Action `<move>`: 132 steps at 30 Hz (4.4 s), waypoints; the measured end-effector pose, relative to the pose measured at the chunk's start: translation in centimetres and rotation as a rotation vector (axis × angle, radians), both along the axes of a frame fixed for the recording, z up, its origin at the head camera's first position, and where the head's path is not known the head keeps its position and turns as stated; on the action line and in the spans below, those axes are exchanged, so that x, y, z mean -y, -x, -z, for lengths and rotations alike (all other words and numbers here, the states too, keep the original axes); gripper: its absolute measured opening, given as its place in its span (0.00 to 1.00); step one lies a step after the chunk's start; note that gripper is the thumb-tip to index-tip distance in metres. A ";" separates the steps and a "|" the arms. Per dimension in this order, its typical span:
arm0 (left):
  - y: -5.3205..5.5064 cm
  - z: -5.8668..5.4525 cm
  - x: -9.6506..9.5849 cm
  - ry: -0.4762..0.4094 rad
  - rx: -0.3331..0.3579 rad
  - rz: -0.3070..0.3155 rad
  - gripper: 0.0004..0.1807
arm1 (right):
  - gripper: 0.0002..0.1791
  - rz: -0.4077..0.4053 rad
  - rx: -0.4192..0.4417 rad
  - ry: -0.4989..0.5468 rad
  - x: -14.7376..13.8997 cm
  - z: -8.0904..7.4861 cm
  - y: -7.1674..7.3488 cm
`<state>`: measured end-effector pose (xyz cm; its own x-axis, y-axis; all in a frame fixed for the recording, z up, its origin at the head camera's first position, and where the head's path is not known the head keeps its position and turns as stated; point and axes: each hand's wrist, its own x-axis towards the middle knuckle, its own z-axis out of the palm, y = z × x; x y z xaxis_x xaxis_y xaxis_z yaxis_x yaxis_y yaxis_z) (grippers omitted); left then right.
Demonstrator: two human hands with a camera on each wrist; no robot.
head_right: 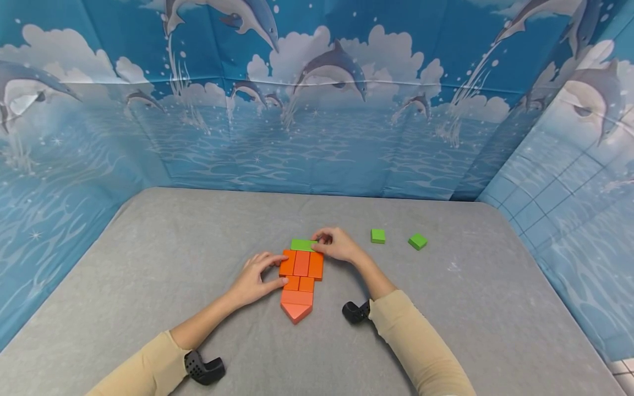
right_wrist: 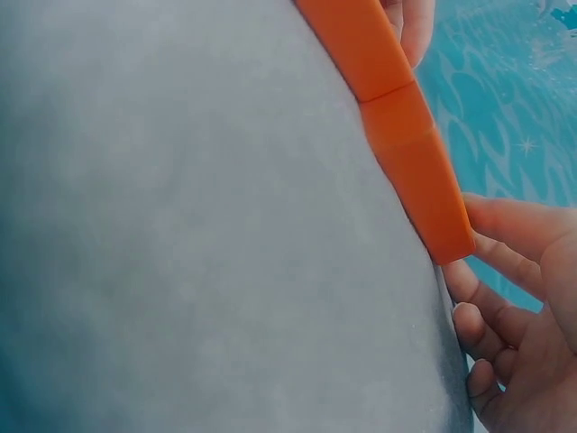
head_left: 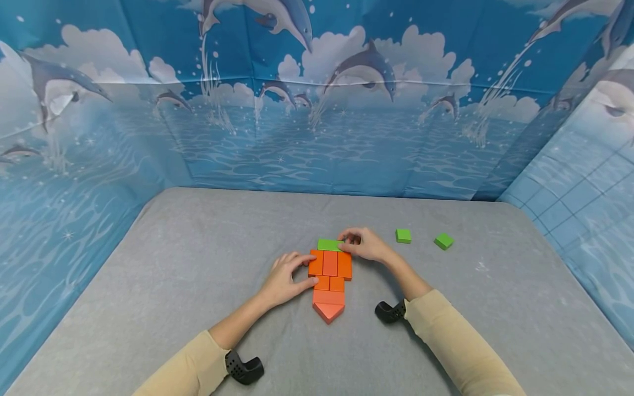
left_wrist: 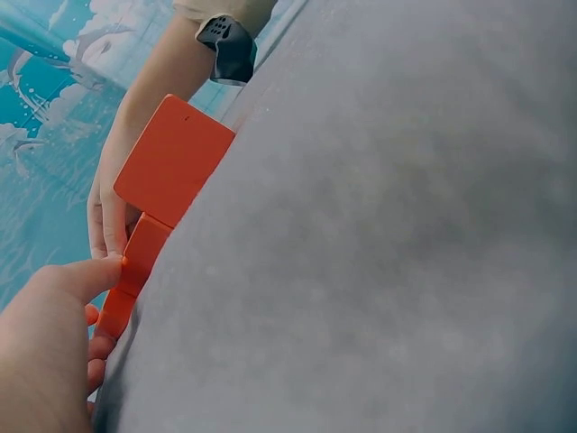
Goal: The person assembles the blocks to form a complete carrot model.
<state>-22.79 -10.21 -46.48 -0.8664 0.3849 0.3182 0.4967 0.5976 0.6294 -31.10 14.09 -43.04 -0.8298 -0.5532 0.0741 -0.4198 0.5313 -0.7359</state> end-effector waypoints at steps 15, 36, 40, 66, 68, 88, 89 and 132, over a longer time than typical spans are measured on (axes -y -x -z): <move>-0.1 -0.1 0.0 -0.003 0.011 -0.002 0.27 | 0.14 0.078 -0.038 0.165 -1.9 -1.7 -0.7; -0.2 -0.3 0.0 -0.007 0.018 0.002 0.27 | 0.22 0.305 -0.072 0.005 -13.6 -0.3 -0.6; -0.1 -0.2 0.0 0.000 0.017 -0.001 0.27 | 0.22 0.311 -0.059 -0.073 -13.4 -0.3 -0.6; 0.0 0.1 0.0 -0.009 0.003 -0.006 0.27 | 0.20 0.388 -0.089 0.048 -5.4 -0.3 -0.9; 0.0 0.1 0.0 -0.009 0.004 -0.006 0.27 | 0.19 0.387 -0.086 0.053 -4.4 -0.1 -1.0; 0.0 0.1 0.0 -0.003 0.002 -0.006 0.27 | 0.19 0.369 -0.126 0.044 -0.2 0.7 -1.4; 0.0 0.1 0.0 -0.005 0.000 -0.005 0.27 | 0.19 0.370 -0.128 0.042 -0.2 0.7 -1.4; -0.1 0.0 0.0 -0.006 0.015 0.001 0.27 | 0.21 0.495 -0.212 0.064 -12.8 -0.2 -1.9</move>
<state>-22.72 -10.20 -46.47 -0.8705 0.3843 0.3075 0.4881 0.5932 0.6402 -29.24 26.85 -42.82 -0.9533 -0.0883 0.2887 -0.2731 0.6598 -0.7000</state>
